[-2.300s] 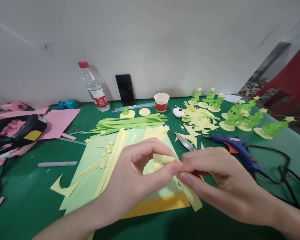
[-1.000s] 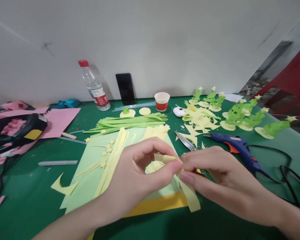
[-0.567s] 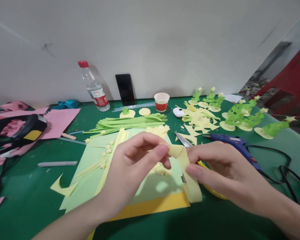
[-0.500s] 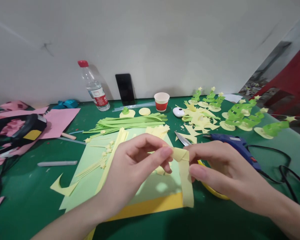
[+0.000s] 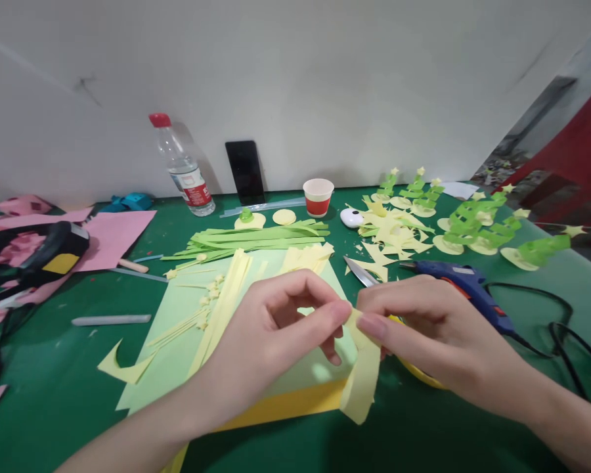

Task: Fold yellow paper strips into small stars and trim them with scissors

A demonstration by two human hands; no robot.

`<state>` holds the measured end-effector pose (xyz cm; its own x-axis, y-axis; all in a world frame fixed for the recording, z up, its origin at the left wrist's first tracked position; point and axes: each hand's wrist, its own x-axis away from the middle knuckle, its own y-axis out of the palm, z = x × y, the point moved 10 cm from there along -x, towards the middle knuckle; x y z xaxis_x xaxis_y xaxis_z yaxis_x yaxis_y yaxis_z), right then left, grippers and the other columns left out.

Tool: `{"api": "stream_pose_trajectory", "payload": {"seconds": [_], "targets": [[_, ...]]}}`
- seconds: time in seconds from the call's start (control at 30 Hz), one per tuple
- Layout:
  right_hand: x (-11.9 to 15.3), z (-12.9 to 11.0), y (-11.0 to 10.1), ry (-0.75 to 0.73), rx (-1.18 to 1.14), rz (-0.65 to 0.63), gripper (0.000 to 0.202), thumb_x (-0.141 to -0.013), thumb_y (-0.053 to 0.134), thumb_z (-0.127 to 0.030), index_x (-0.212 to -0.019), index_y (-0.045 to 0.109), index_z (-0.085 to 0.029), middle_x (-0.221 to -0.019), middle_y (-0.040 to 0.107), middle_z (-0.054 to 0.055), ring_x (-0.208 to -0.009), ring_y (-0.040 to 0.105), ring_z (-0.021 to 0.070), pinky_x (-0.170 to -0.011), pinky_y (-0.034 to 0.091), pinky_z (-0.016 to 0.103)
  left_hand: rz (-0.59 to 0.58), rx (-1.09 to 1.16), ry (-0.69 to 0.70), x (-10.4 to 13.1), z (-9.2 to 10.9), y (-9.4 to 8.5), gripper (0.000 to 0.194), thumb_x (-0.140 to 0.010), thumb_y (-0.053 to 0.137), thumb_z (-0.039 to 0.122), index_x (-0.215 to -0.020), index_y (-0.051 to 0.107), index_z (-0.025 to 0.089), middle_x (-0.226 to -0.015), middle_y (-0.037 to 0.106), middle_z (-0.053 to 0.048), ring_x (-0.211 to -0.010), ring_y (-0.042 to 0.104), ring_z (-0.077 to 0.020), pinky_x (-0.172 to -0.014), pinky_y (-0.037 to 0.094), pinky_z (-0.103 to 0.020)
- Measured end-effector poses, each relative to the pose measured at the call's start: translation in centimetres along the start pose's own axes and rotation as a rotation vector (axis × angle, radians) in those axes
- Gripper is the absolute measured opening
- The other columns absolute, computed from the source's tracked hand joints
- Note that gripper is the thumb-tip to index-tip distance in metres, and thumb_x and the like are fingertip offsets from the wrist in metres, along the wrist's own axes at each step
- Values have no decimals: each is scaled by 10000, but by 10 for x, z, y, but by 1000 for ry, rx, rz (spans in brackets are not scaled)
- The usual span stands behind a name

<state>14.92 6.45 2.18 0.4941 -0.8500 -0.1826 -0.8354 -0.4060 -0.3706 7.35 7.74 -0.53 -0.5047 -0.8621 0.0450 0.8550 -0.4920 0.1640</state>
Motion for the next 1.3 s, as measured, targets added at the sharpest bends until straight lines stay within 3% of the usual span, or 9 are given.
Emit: {"api": "stream_pose_trajectory", "payload": {"seconds": [0.27, 0.47, 0.7, 0.8, 1.07, 1.3], "targets": [[0, 12, -4, 93, -77, 59, 364, -869, 534, -261, -521, 480, -171, -471, 428, -48, -441, 351, 61, -394, 240, 200, 22, -9, 58, -2, 8, -4, 181, -839, 628, 166, -660, 646, 181, -646, 592, 65, -529, 597, -40, -545, 492, -120], [-2, 4, -10, 27, 44, 78, 380, -871, 512, -245, -504, 440, -177, -440, 421, -52, -404, 350, 58, -383, 236, 199, 39, -75, 40, -2, 5, -5, 170, -847, 606, 209, -678, 610, 183, -636, 565, 65, -511, 575, -53, -542, 492, -148], [0, 15, -3, 116, -13, 20, 399, -904, 433, -290, -519, 428, -188, -466, 433, -36, -425, 391, 74, -411, 319, 185, -50, -476, 108, 0, 12, 11, 215, -871, 535, 243, -690, 630, 177, -692, 601, 18, -653, 566, -118, -569, 464, -183], [2, 11, -6, 72, -21, 36, 434, -954, 338, -308, -556, 461, -184, -515, 475, -24, -462, 423, 81, -456, 357, 186, -63, -444, 113, 1, 13, 12, 213, -889, 503, 219, -734, 646, 189, -722, 617, 24, -689, 584, -121, -588, 467, -181], [0, -2, -5, -30, 47, 37, 272, -856, 470, -131, -591, 448, -186, -522, 419, -55, -481, 362, 72, -428, 260, 193, -42, -413, 180, 1, 19, 10, 198, -881, 536, 203, -699, 615, 208, -669, 586, 54, -613, 528, -82, -524, 423, -124], [-2, -1, -3, -16, 75, 11, 271, -846, 506, -181, -577, 470, -179, -515, 458, -46, -485, 393, 71, -440, 297, 188, 109, -333, 190, 1, 24, -3, 134, -823, 578, 184, -690, 587, 204, -673, 590, 52, -620, 561, -85, -554, 464, -136]]}}
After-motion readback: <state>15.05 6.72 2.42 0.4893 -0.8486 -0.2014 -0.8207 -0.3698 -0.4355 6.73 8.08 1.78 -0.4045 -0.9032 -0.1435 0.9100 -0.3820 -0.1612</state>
